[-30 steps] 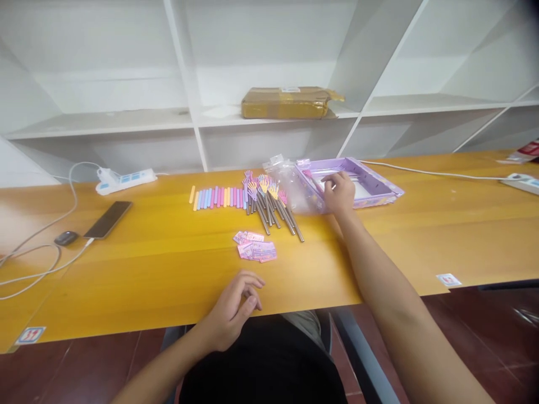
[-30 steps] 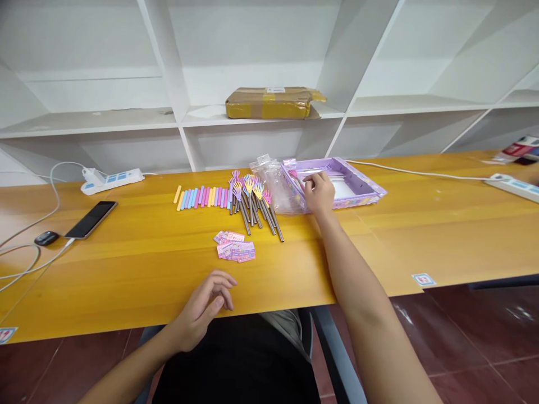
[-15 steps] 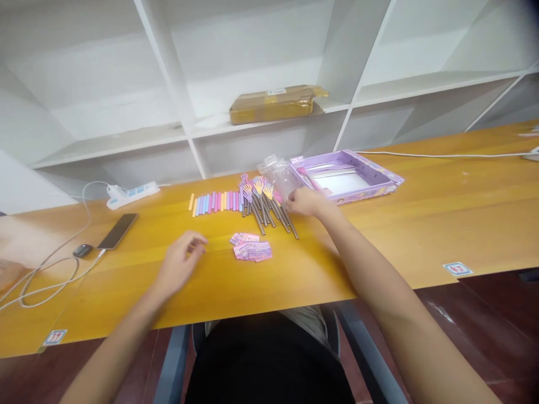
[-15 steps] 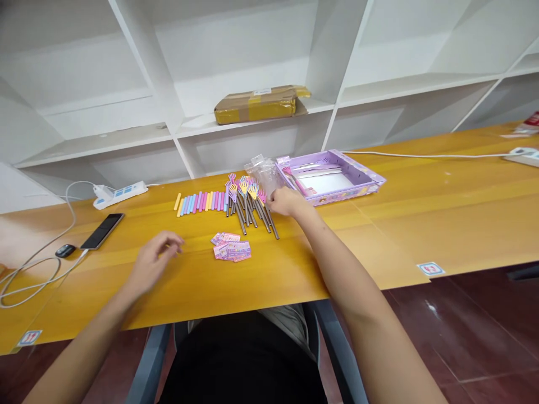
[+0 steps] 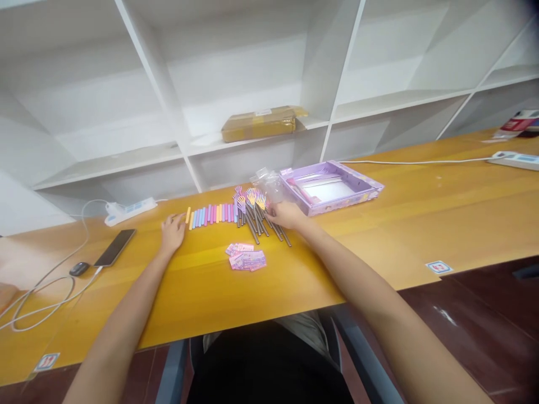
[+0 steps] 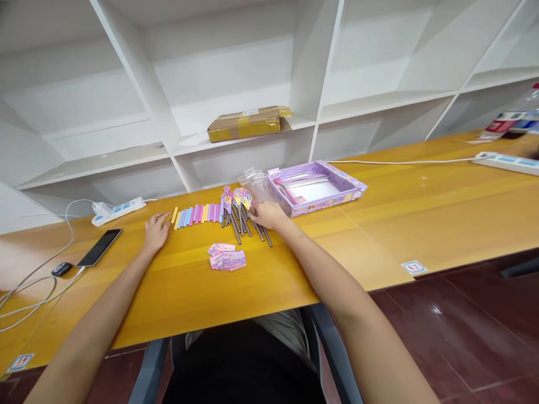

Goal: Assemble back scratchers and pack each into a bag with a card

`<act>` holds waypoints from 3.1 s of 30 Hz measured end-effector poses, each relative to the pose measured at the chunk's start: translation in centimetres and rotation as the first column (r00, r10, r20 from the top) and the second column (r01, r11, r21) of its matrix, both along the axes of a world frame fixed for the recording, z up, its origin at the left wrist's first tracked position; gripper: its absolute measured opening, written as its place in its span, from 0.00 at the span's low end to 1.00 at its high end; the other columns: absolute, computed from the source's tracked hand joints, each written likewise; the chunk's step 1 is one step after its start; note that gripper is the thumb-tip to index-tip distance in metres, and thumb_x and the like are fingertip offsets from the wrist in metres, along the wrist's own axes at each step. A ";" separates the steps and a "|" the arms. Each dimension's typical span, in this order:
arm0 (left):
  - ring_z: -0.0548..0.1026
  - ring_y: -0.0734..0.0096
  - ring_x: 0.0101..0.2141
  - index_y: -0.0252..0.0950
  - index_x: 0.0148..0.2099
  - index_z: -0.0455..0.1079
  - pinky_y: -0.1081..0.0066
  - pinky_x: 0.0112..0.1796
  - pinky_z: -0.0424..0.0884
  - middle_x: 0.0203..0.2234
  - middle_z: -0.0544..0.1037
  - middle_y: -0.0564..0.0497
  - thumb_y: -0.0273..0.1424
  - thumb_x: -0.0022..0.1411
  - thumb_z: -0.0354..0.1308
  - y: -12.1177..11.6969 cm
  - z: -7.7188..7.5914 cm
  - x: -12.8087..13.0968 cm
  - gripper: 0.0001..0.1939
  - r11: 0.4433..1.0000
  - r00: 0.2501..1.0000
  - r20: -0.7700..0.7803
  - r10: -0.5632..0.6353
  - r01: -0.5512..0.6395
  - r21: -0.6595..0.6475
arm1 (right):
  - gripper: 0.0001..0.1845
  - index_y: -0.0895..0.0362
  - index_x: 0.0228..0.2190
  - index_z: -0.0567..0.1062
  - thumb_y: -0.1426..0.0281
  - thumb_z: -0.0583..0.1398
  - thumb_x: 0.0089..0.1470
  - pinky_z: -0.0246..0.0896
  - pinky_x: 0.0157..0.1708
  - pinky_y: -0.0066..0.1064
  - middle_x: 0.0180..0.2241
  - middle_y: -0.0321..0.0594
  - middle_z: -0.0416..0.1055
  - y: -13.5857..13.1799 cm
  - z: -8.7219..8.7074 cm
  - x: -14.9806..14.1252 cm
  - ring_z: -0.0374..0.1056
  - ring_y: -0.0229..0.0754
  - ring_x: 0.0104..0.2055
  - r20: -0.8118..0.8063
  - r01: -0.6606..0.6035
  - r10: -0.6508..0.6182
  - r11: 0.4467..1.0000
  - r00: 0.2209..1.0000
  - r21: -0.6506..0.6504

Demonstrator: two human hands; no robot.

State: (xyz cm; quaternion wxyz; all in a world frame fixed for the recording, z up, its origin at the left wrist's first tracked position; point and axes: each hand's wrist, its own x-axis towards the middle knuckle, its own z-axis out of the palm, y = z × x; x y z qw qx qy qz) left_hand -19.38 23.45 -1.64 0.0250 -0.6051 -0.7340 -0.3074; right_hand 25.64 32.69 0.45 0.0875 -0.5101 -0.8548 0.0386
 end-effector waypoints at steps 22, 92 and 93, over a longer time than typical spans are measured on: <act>0.81 0.46 0.34 0.43 0.29 0.69 0.62 0.38 0.70 0.23 0.79 0.44 0.35 0.57 0.60 -4.7 2.8 -1.5 0.06 0.927 0.994 -0.050 0.099 -0.111 -0.357 | 0.25 0.65 0.47 0.85 0.56 0.61 0.66 0.68 0.49 0.37 0.47 0.63 0.83 -1.9 -0.8 -5.9 0.80 0.57 0.51 -0.016 0.106 -0.108 0.990 0.994 -0.089; 0.78 0.60 0.44 0.44 0.59 0.72 0.61 0.48 0.74 0.45 0.79 0.48 0.40 0.85 0.44 -20.7 -1.4 17.0 0.17 0.758 0.761 0.415 -0.498 0.615 -0.218 | 0.16 0.54 0.36 0.81 0.57 0.62 0.70 0.61 0.34 0.36 0.31 0.36 0.75 -21.0 -6.5 0.6 0.63 0.37 0.23 -0.954 -0.370 -0.300 0.885 0.009 -0.282; 0.78 0.61 0.45 0.44 0.59 0.72 0.62 0.49 0.75 0.45 0.79 0.47 0.39 0.85 0.44 -20.6 -1.5 17.0 0.16 0.760 0.759 0.404 -0.511 0.618 -0.201 | 0.16 0.54 0.37 0.81 0.56 0.61 0.71 0.62 0.34 0.36 0.30 0.36 0.75 -21.1 -6.5 0.6 0.63 0.37 0.24 -0.958 -0.375 -0.286 0.887 0.017 -0.271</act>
